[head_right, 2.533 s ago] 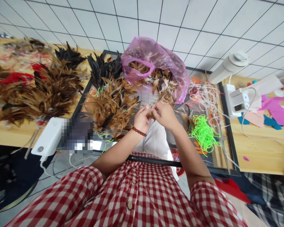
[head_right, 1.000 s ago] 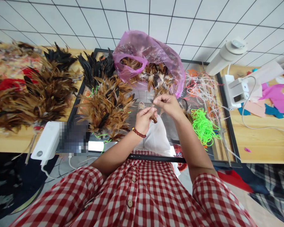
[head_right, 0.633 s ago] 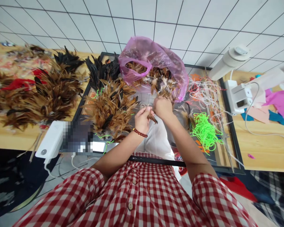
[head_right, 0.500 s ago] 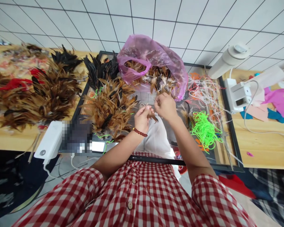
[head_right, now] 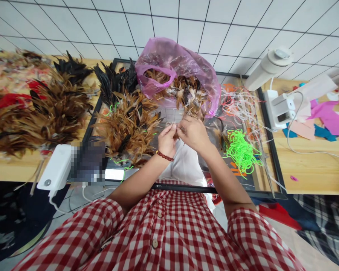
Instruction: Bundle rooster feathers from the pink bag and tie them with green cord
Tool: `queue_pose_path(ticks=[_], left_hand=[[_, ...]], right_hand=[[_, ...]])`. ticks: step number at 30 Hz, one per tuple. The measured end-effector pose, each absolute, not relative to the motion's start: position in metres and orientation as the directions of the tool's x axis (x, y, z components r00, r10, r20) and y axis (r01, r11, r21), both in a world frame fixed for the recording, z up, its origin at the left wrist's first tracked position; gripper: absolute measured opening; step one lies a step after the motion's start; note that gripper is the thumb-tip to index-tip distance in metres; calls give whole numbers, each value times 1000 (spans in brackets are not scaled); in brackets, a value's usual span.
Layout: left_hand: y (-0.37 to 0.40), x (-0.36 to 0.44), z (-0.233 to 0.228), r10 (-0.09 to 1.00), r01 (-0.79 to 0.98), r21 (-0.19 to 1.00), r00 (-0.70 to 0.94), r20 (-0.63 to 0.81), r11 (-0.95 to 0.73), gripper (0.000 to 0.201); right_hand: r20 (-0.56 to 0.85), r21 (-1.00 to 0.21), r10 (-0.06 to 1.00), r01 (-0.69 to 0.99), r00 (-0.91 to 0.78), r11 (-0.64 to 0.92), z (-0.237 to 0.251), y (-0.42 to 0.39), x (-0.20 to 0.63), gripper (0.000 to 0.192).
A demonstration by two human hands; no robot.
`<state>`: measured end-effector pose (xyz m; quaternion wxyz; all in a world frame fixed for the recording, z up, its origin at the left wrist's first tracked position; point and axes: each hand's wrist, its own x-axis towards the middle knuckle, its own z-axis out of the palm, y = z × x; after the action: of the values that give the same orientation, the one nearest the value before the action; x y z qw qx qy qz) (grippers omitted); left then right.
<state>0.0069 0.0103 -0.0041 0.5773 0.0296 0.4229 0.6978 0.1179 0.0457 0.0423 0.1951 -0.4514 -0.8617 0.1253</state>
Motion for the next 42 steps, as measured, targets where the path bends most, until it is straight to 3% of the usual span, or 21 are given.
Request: queue_pose_path(ticks=[4,7,11,15,17,19,21,25,28,33,36,39,42], left_hand=[[-1,16,-6,901,-710,704,-327,-285,-35,31],[-12,26,-4,949,-681,732,-214,-232,25,38],[-16,30,-1,953,-660,750,-206,-224,34,45],[-10,24,3,931,-679,732,-232,-281,52,39],[-6,19,4,910,-708,703,-249,-331,62,33],[-1,15,5,882,-749,660,-278,-381,50,26],[2,12,5,848,-778,627,-316,-426,26,21],[5,12,4,808,-810,586,-338,-483,12,16],[5,14,3,812,-827,562,-317,-490,16,17],[6,15,0,814,-814,581,-322,-484,24,13],[6,12,-1,832,-787,616,-311,-459,46,13],[6,10,0,845,-763,643,-298,-444,69,21],[6,10,1,843,-758,647,-295,-449,79,28]], right_hand=[[206,-318,890,832,-406,454,38,60,135,24],[142,-376,827,743,-544,554,25,76,133,21],[68,-523,737,605,-673,601,9,94,115,22],[-45,-441,688,633,-724,637,9,98,108,18],[10,-397,759,694,-651,601,14,93,111,17],[126,-463,837,715,-532,524,19,84,117,16],[189,-602,871,648,-453,467,24,72,121,18],[150,-723,884,560,-442,403,30,53,122,18],[134,-673,898,626,-419,393,33,46,117,14],[149,-461,851,726,-503,510,43,40,115,18],[120,-451,820,705,-560,547,51,35,129,21],[130,-465,886,762,-445,451,58,26,166,22],[104,-408,971,881,-217,241,65,10,217,19]])
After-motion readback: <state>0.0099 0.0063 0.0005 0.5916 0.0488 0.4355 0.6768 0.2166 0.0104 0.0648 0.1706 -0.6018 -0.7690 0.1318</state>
